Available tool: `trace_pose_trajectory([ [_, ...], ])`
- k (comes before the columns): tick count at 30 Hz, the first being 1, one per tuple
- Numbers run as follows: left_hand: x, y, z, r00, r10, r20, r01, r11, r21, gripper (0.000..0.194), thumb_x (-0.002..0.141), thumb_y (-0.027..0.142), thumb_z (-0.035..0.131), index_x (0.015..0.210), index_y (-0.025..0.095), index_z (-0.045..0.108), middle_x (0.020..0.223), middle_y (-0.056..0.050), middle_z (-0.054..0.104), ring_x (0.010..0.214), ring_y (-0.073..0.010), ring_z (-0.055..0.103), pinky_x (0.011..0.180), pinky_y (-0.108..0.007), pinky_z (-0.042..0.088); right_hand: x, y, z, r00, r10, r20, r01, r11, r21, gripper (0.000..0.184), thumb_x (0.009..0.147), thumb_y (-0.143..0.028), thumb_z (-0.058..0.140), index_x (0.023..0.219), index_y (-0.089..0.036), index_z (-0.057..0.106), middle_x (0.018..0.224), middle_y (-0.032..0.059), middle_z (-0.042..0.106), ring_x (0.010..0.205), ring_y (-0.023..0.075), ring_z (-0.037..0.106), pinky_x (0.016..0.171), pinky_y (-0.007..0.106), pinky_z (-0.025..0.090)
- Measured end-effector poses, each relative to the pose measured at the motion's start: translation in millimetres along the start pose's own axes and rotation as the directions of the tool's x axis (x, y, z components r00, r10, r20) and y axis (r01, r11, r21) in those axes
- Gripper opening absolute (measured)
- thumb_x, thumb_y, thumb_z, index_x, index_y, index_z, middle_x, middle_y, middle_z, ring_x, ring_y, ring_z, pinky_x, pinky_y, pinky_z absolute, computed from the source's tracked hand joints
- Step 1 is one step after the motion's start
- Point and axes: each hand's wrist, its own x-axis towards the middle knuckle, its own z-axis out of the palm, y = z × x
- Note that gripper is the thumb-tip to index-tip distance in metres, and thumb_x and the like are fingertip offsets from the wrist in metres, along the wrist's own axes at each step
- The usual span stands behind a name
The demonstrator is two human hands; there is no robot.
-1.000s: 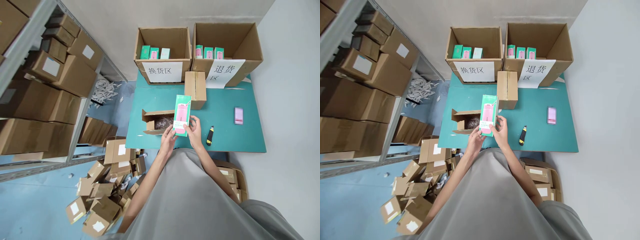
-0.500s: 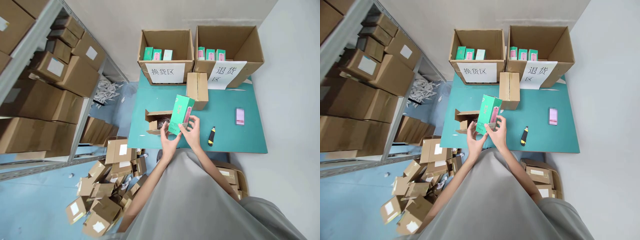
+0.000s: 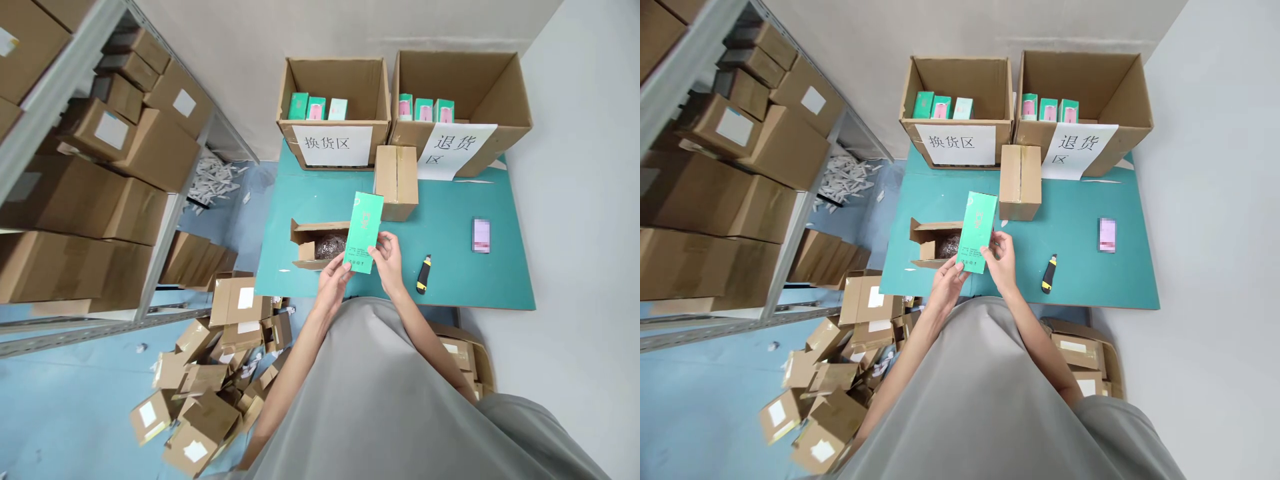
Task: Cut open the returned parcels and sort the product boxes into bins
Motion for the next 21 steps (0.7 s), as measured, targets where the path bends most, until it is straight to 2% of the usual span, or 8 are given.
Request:
trace_pose_trajectory([
  [3, 0.1, -1.8, 4.8, 0.995, 0.072, -0.068, -0.064, 0.992, 0.113, 0.074, 0.066, 0.046, 0.105, 0.129, 0.021, 0.075, 0.134, -0.013, 0.077, 0.127, -0.0306, 0.072, 0.111, -0.046, 0.054, -1.9, -4.5, 1.0, 0.999, -0.036, -0.007, 0.035, 0.997, -0.070, 0.061, 0.085, -0.057, 0.089, 0.129, -0.028, 0.058, 0.138, 0.0117, 0.071, 0.129, 0.0288, 0.072, 0.105, 0.044, 0.064],
  [6, -3.0, -3.7, 10.7, 0.967, 0.233, -0.106, -0.184, 0.922, 0.341, 0.079, 0.066, 0.043, 0.105, 0.133, 0.023, 0.069, 0.139, -0.014, 0.071, 0.132, -0.0319, 0.067, 0.105, -0.042, 0.056, -5.2, -6.2, 1.6, 0.997, -0.074, -0.017, 0.070, 0.984, -0.164, 0.068, 0.086, -0.059, 0.090, 0.139, -0.029, 0.058, 0.145, 0.0123, 0.067, 0.137, 0.0286, 0.067, 0.110, 0.043, 0.062],
  [9, -9.0, -4.4, 16.6, 0.927, 0.372, -0.051, -0.295, 0.806, 0.514, 0.077, 0.070, 0.040, 0.103, 0.135, 0.025, 0.065, 0.147, -0.015, 0.062, 0.139, -0.0333, 0.061, 0.098, -0.038, 0.058, -5.0, -1.7, -1.7, 0.997, -0.055, -0.047, 0.044, 0.976, -0.212, 0.073, 0.084, -0.058, 0.092, 0.140, -0.029, 0.056, 0.146, 0.0130, 0.065, 0.134, 0.0284, 0.067, 0.106, 0.042, 0.063],
  [11, -12.1, -3.2, 19.0, 0.920, 0.392, -0.006, -0.326, 0.775, 0.542, 0.077, 0.070, 0.039, 0.102, 0.135, 0.025, 0.064, 0.148, -0.015, 0.060, 0.142, -0.0334, 0.059, 0.098, -0.037, 0.058, -2.4, 3.4, -6.0, 0.997, -0.034, -0.074, 0.020, 0.982, -0.189, 0.072, 0.082, -0.055, 0.092, 0.137, -0.028, 0.056, 0.145, 0.0134, 0.066, 0.130, 0.0282, 0.069, 0.103, 0.042, 0.064],
  [14, -12.7, 1.4, 17.7, 0.954, 0.300, 0.016, -0.274, 0.846, 0.458, 0.065, 0.076, 0.042, 0.099, 0.130, 0.026, 0.066, 0.144, -0.013, 0.066, 0.140, -0.0320, 0.062, 0.100, -0.038, 0.057, 2.2, 10.5, -12.3, 0.997, -0.001, -0.080, -0.006, 0.996, -0.084, 0.069, 0.082, -0.054, 0.091, 0.135, -0.028, 0.057, 0.142, 0.0133, 0.069, 0.126, 0.0282, 0.071, 0.104, 0.044, 0.063],
  [17, -9.9, 5.8, 11.5, 0.993, 0.118, 0.013, -0.117, 0.957, 0.264, 0.052, 0.083, 0.049, 0.095, 0.121, 0.027, 0.069, 0.139, -0.010, 0.072, 0.132, -0.0295, 0.068, 0.103, -0.039, 0.057, 4.3, 14.1, -15.0, 0.998, 0.048, -0.034, -0.048, 0.999, 0.015, 0.067, 0.083, -0.057, 0.090, 0.134, -0.028, 0.059, 0.134, 0.0113, 0.074, 0.120, 0.0284, 0.075, 0.105, 0.046, 0.064],
  [19, -8.1, 6.4, 7.1, 1.000, 0.019, 0.016, -0.021, 0.990, 0.139, 0.053, 0.080, 0.049, 0.097, 0.119, 0.027, 0.069, 0.133, -0.008, 0.075, 0.125, -0.0276, 0.072, 0.102, -0.040, 0.059, 4.5, 14.5, -15.2, 0.998, 0.062, -0.002, -0.062, 0.997, 0.045, 0.067, 0.082, -0.059, 0.091, 0.133, -0.028, 0.060, 0.131, 0.0102, 0.077, 0.118, 0.0285, 0.076, 0.105, 0.047, 0.064],
  [21, -7.1, 4.7, 4.3, 1.000, -0.025, 0.007, 0.024, 0.997, 0.068, 0.058, 0.075, 0.047, 0.102, 0.118, 0.027, 0.069, 0.127, -0.007, 0.078, 0.119, -0.0260, 0.074, 0.102, -0.041, 0.060, 4.8, 13.5, -15.2, 0.998, 0.057, 0.023, -0.058, 0.997, 0.055, 0.068, 0.081, -0.058, 0.092, 0.133, -0.028, 0.060, 0.131, 0.0103, 0.078, 0.119, 0.0289, 0.077, 0.106, 0.048, 0.065],
])
